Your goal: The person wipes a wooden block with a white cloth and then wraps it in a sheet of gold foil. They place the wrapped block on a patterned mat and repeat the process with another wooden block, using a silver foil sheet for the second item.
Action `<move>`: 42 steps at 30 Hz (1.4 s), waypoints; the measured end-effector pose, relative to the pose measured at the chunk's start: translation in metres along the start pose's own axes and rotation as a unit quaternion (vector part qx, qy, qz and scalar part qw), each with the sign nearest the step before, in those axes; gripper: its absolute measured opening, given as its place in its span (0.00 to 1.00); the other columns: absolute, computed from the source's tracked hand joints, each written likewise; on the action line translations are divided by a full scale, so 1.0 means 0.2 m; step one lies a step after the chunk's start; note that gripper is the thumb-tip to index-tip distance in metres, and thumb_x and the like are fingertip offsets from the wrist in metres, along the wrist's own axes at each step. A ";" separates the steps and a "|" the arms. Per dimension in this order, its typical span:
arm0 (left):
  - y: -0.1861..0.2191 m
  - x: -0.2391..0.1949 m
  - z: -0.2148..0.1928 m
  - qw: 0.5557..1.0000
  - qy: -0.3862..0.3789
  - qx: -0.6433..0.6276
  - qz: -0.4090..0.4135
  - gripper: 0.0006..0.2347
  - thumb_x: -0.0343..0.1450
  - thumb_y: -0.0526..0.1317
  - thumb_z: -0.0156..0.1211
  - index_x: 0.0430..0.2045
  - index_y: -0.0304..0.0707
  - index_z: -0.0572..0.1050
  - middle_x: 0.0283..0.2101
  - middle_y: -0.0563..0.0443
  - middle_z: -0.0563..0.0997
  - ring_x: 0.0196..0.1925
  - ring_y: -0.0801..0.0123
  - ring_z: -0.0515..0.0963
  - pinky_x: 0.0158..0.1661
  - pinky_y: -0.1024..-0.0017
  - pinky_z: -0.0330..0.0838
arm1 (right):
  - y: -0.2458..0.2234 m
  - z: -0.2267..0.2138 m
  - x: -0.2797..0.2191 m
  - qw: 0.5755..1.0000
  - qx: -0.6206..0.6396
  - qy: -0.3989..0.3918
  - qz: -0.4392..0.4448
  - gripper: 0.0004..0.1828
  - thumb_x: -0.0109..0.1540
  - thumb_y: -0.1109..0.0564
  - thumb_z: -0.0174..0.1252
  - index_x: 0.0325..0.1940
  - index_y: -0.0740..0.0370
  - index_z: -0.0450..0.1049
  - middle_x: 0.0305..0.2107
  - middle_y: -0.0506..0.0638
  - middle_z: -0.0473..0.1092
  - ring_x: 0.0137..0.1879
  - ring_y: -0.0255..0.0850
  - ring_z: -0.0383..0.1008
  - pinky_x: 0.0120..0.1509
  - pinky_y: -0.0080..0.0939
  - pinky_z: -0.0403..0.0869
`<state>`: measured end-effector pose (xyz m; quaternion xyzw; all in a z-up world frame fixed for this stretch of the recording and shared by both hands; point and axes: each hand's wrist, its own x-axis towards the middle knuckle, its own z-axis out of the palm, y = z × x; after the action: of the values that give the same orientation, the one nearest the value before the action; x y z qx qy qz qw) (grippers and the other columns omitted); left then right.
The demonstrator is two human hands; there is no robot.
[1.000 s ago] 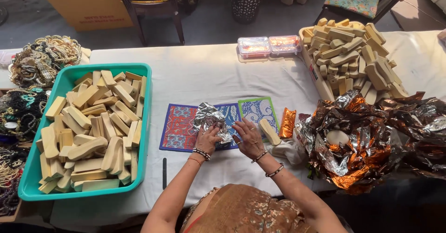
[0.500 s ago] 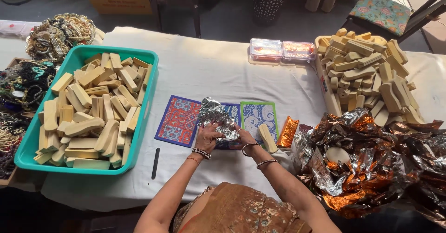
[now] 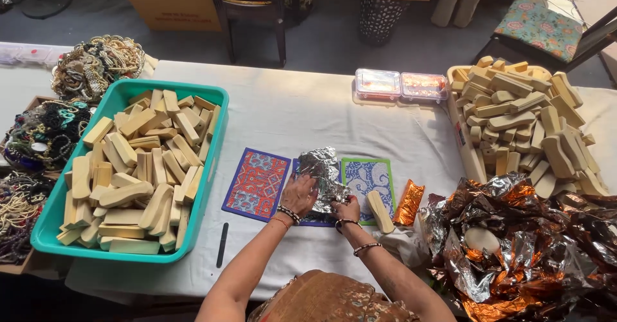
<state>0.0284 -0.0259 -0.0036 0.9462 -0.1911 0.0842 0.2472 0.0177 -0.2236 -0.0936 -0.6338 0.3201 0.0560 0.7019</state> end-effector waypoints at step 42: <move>0.21 -0.11 0.05 0.962 -0.248 0.095 -0.068 0.26 0.76 0.56 0.42 0.71 0.54 0.54 0.78 0.45 0.48 0.79 0.45 0.42 0.72 0.40 0.36 | -0.49 -0.02 -0.34 0.762 -0.534 -0.029 -0.366 0.26 0.68 0.46 0.53 0.70 0.49 0.63 0.71 0.50 0.58 0.78 0.48 0.56 0.80 0.63 0.53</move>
<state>-0.0088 -0.0574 0.0005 0.9672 -0.1729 -0.1528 0.1062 0.0114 -0.2232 0.0259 -0.9730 -0.0380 -0.0248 0.2262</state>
